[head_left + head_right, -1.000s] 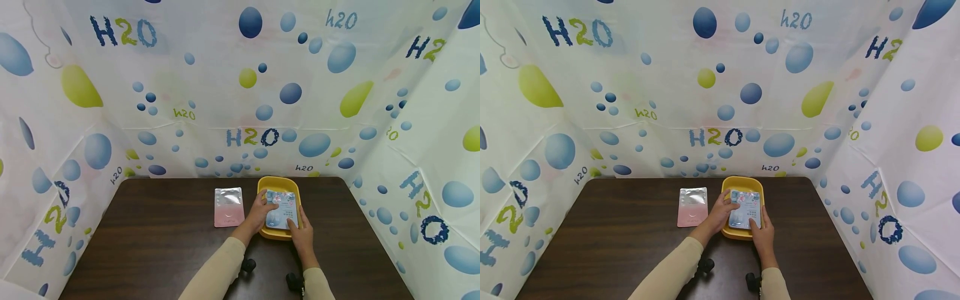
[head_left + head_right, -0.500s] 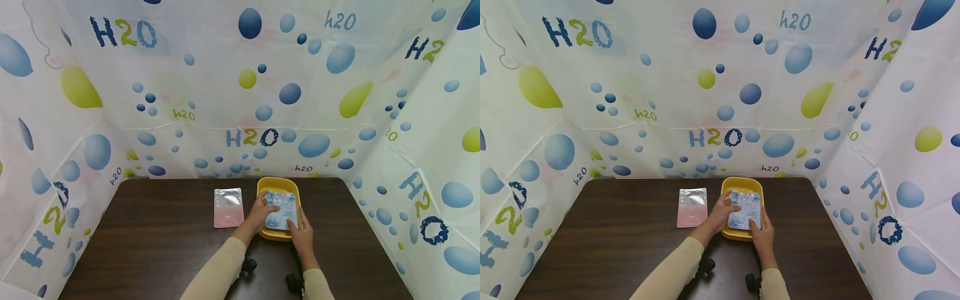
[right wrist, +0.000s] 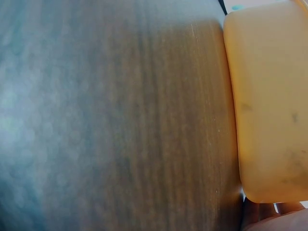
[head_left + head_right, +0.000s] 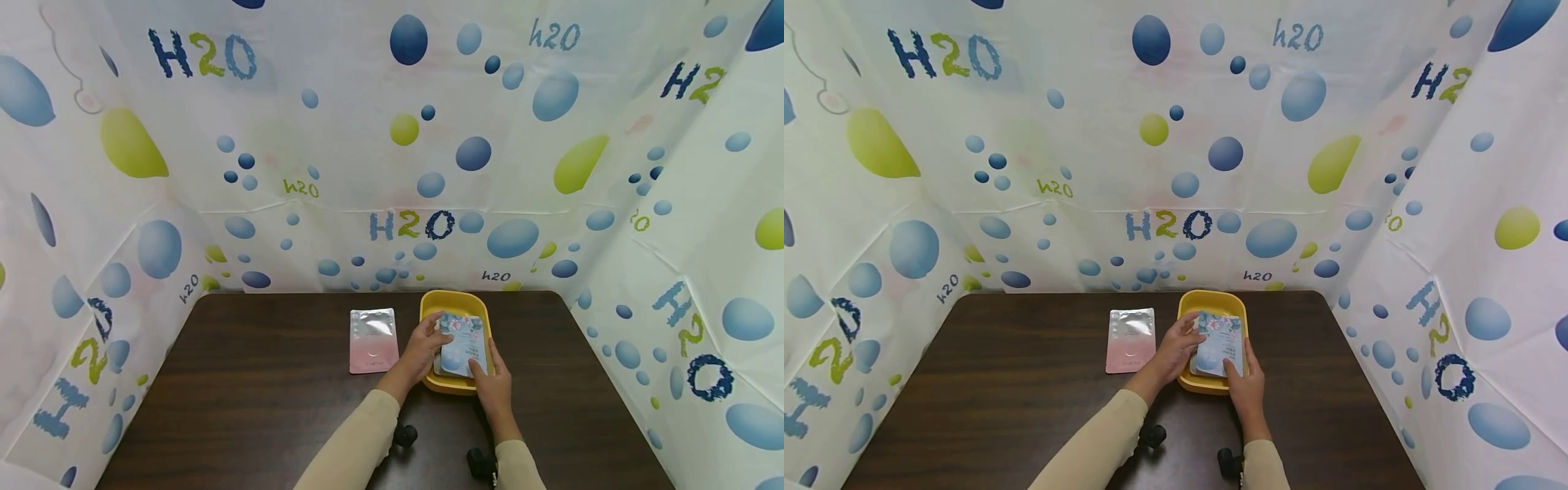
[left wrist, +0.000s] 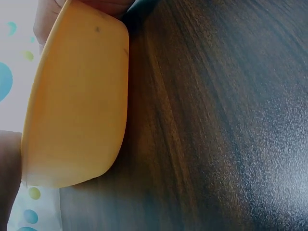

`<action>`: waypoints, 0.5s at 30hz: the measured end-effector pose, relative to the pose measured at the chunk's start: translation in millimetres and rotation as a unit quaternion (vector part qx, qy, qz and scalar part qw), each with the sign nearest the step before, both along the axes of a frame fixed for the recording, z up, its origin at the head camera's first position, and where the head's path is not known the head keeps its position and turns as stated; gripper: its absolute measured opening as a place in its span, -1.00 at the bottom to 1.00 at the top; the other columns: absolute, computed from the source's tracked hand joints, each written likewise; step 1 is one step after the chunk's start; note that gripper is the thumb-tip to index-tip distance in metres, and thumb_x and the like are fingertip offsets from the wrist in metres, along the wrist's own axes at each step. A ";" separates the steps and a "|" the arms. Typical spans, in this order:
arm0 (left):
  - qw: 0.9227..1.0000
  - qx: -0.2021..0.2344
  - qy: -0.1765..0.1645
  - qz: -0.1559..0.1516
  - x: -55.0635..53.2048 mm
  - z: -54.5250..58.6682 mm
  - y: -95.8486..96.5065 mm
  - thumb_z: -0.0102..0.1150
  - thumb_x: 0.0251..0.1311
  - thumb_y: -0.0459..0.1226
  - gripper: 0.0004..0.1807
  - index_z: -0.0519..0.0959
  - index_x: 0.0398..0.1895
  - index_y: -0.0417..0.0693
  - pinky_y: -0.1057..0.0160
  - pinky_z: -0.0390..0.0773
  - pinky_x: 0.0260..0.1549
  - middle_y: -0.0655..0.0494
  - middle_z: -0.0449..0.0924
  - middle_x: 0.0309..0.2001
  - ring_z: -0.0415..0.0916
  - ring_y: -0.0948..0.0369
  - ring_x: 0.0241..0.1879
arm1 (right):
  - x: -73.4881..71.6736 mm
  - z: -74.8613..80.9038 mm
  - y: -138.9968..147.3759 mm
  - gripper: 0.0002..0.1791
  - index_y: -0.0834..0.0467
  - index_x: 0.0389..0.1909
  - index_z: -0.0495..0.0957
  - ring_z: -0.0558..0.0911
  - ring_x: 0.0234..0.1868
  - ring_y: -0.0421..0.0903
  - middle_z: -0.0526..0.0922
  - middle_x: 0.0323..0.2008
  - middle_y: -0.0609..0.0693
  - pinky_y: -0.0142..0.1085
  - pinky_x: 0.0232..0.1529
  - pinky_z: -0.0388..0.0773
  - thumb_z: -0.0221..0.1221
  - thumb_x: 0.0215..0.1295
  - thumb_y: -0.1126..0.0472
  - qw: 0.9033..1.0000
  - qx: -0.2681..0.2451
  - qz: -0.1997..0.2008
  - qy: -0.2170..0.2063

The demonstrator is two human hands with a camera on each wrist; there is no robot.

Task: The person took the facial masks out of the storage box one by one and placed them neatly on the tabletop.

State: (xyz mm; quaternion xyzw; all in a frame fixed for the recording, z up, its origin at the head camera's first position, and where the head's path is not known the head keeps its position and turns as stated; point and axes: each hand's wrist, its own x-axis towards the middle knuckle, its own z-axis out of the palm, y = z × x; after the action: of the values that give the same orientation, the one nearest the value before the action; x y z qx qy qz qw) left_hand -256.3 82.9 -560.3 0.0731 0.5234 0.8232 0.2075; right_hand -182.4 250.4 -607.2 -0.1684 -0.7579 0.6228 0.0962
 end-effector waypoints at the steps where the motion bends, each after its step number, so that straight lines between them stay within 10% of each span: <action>1: 1.000 0.002 0.001 -0.004 0.0 -0.4 -0.7 0.10 0.33 -0.45 -0.27 0.14 0.55 -0.27 -0.14 0.09 0.56 -0.27 -0.16 0.64 -0.03 -0.22 0.60 | 0.2 -0.3 -0.2 -0.18 -0.02 0.62 0.07 0.08 0.62 0.19 0.09 0.61 0.20 0.14 0.57 0.08 0.24 0.44 0.16 1.000 -0.001 0.001 0.001; 7: 0.999 -0.007 0.017 -0.034 0.4 -1.1 -3.1 0.11 0.35 -0.45 -0.36 0.24 0.48 -0.39 0.07 0.45 0.35 -0.30 0.17 0.55 0.25 -0.16 0.48 | 1.9 -1.1 -0.5 -0.17 -0.06 0.63 0.07 0.10 0.62 0.19 0.09 0.61 0.19 0.15 0.56 0.11 0.24 0.44 0.09 1.000 0.001 0.008 0.004; 15: 0.998 -0.032 0.014 -0.048 1.3 -2.0 -1.5 0.12 0.36 -0.42 -0.31 0.20 0.54 -0.29 -0.10 0.27 0.49 -0.26 0.13 0.57 0.27 -0.10 0.48 | 3.1 2.1 -1.1 -0.17 -0.04 0.63 0.08 0.06 0.63 0.21 0.08 0.62 0.20 0.16 0.58 0.05 0.25 0.44 0.05 1.000 -0.001 0.008 0.004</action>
State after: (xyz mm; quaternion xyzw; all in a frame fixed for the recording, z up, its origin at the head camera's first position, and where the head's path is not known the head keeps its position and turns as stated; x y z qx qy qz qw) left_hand -255.0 81.4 -562.3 0.1034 0.5484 0.7938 0.2420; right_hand -179.3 249.3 -605.1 -0.1602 -0.7582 0.6249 0.0942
